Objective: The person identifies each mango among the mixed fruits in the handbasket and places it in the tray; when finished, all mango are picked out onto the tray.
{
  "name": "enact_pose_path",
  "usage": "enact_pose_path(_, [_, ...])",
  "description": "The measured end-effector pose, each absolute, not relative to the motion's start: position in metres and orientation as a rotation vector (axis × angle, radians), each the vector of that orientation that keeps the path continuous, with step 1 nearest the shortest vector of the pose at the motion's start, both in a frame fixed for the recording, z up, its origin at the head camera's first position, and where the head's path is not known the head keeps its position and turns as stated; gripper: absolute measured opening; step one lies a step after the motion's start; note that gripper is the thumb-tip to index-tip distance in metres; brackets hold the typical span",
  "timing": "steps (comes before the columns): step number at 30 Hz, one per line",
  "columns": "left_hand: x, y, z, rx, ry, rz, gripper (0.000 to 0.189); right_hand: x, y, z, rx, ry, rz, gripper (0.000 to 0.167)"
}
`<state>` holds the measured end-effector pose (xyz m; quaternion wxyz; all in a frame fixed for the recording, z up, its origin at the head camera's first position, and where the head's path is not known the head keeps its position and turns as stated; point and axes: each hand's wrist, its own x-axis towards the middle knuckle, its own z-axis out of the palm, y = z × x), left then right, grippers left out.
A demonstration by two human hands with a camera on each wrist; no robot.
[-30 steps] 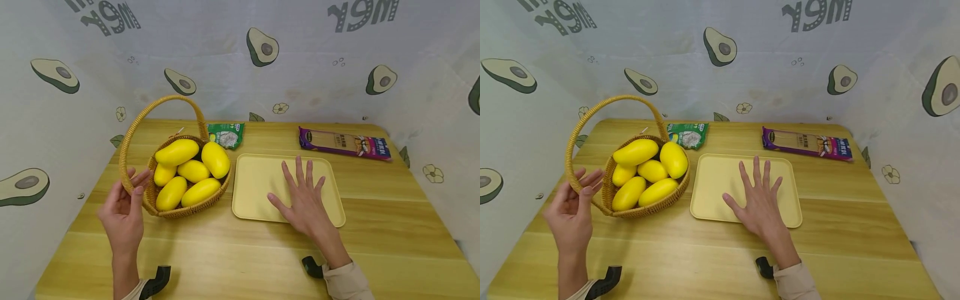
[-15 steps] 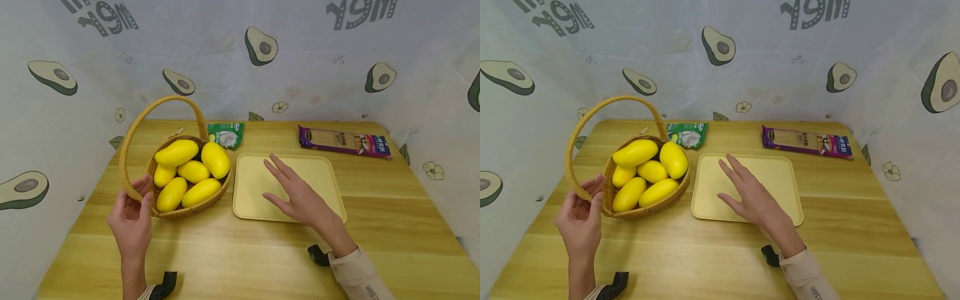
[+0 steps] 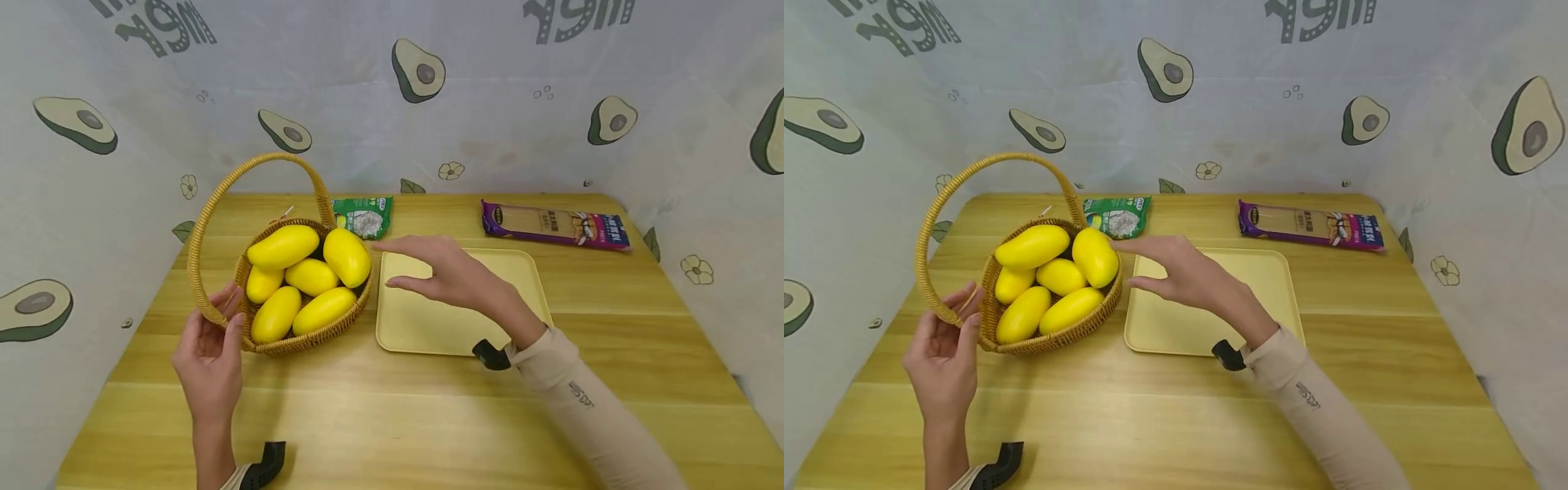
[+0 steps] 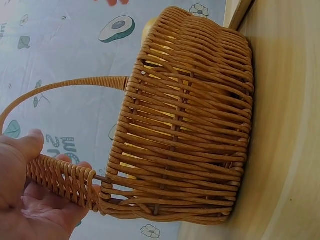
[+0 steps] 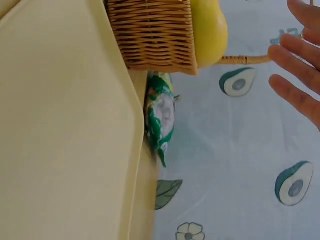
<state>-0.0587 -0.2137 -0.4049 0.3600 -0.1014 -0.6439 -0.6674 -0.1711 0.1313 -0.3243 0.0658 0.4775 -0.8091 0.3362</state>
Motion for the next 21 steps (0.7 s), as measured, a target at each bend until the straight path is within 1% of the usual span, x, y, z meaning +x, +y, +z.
enact_pose_path(9, [-0.056, -0.214, -0.405, -0.263, -1.647, -1.776, 0.036, -0.215, 0.086, -0.303, 1.619, -2.59, 0.97, 0.059])
enact_pose_path(15, [-0.058, -0.213, -0.404, -0.285, -1.643, -1.786, 0.036, -0.243, 0.056, -0.306, 1.71, -2.621, 1.027, 0.06])
enact_pose_path(21, [-0.058, -0.213, -0.404, -0.274, -1.656, -1.763, 0.035, -0.262, 0.028, -0.311, 1.719, -2.648, 1.197, 0.065])
